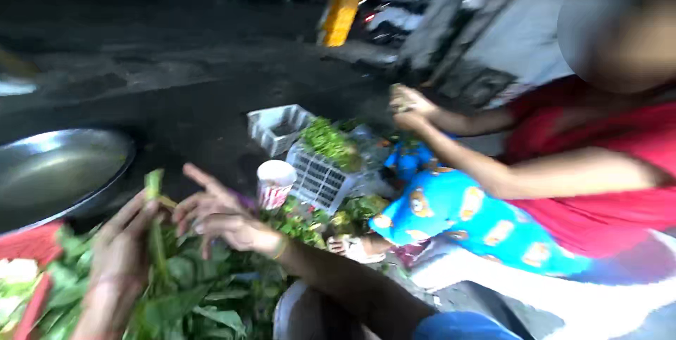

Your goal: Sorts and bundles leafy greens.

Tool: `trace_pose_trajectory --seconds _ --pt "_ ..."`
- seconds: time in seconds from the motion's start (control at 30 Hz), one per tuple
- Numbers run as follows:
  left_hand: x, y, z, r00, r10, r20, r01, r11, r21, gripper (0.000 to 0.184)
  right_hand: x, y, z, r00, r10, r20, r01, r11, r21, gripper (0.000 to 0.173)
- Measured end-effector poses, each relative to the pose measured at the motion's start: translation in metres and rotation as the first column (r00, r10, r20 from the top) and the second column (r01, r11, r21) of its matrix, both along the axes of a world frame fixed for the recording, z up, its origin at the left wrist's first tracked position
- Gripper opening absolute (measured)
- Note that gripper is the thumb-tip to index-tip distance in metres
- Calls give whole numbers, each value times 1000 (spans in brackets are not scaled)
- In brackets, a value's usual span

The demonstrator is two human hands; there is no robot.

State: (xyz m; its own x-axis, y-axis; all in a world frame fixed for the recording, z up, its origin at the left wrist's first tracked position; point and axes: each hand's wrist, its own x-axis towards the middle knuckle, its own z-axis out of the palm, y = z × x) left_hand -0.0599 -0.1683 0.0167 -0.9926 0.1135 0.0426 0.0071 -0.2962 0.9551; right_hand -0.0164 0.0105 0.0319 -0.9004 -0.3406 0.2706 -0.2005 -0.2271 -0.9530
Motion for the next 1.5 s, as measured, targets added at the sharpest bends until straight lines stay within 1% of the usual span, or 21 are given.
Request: trace_pose_trajectory --seconds 0.07,0.1,0.17,0.2,0.3,0.4,0.5,0.57,0.63,0.67,0.73,0.77,0.8,0.87,0.97,1.07,1.13,1.23,1.3,1.4,1.5 --pt "1 9 2 999 47 24 -50 986 159 27 -7 -1 3 938 -33 345 153 933 -326 52" --pt "3 13 3 999 35 -1 -34 976 214 26 -10 2 7 875 17 485 243 850 -468 47" --pt "9 17 4 990 -51 -132 79 974 212 27 -10 9 15 819 120 560 322 713 -623 52" --pt "10 15 3 971 -108 -213 141 979 146 28 -9 13 20 829 128 544 312 702 -640 55" --pt "12 3 4 916 -218 -336 154 967 -205 29 -3 29 23 906 140 400 138 795 -591 54" --pt "14 -6 8 883 -320 -343 51 792 -608 29 -5 41 11 957 183 226 -57 880 -471 53" --pt "14 0 7 880 -317 -353 -75 641 -763 26 -4 31 7 989 111 95 -91 975 -201 96" --pt "14 4 7 917 -185 -352 -123 712 -692 24 2 14 11 998 49 36 -49 999 7 111" --pt "14 7 8 976 3 -219 -94 910 -405 23 7 0 16 999 6 52 -9 998 56 101" --pt "15 11 11 991 67 -112 -88 978 -190 22 6 -3 16 990 -28 138 32 999 -27 86" --pt "21 18 18 996 68 59 -74 992 104 22 0 -1 12 907 -55 418 198 930 -308 45" --pt "23 20 17 995 35 97 -52 983 178 23 -6 2 8 839 -4 544 294 845 -447 48" --pt "23 20 14 996 -1 88 -18 977 213 24 -9 5 6 799 62 598 339 775 -534 57" --pt "21 18 4 997 -78 -25 81 982 171 27 -10 16 2 827 172 535 277 703 -655 70" --pt "16 5 -7 954 -210 -215 164 963 -216 27 -7 30 0 888 93 450 187 821 -539 64" --pt "17 -11 -7 902 -324 -285 91 789 -608 25 -2 41 -8 933 76 353 75 916 -393 57" --pt "19 -12 -2 882 -367 -296 46 692 -720 24 -2 43 -12 941 48 336 58 952 -299 56" --pt "11 -1 -8 846 -408 -343 -57 569 -820 24 -13 39 -19 949 36 314 60 955 -292 63" --pt "9 2 -14 861 -410 -300 -101 440 -892 23 1 28 -13 976 -15 216 21 1000 -24 74" --pt "-4 -26 -21 961 -258 -102 -66 147 -987 26 25 11 16 997 22 69 -46 931 362 91" --pt "-15 -85 -29 990 -77 -118 -125 -91 -988 33 33 29 27 998 7 -68 17 938 348 67"
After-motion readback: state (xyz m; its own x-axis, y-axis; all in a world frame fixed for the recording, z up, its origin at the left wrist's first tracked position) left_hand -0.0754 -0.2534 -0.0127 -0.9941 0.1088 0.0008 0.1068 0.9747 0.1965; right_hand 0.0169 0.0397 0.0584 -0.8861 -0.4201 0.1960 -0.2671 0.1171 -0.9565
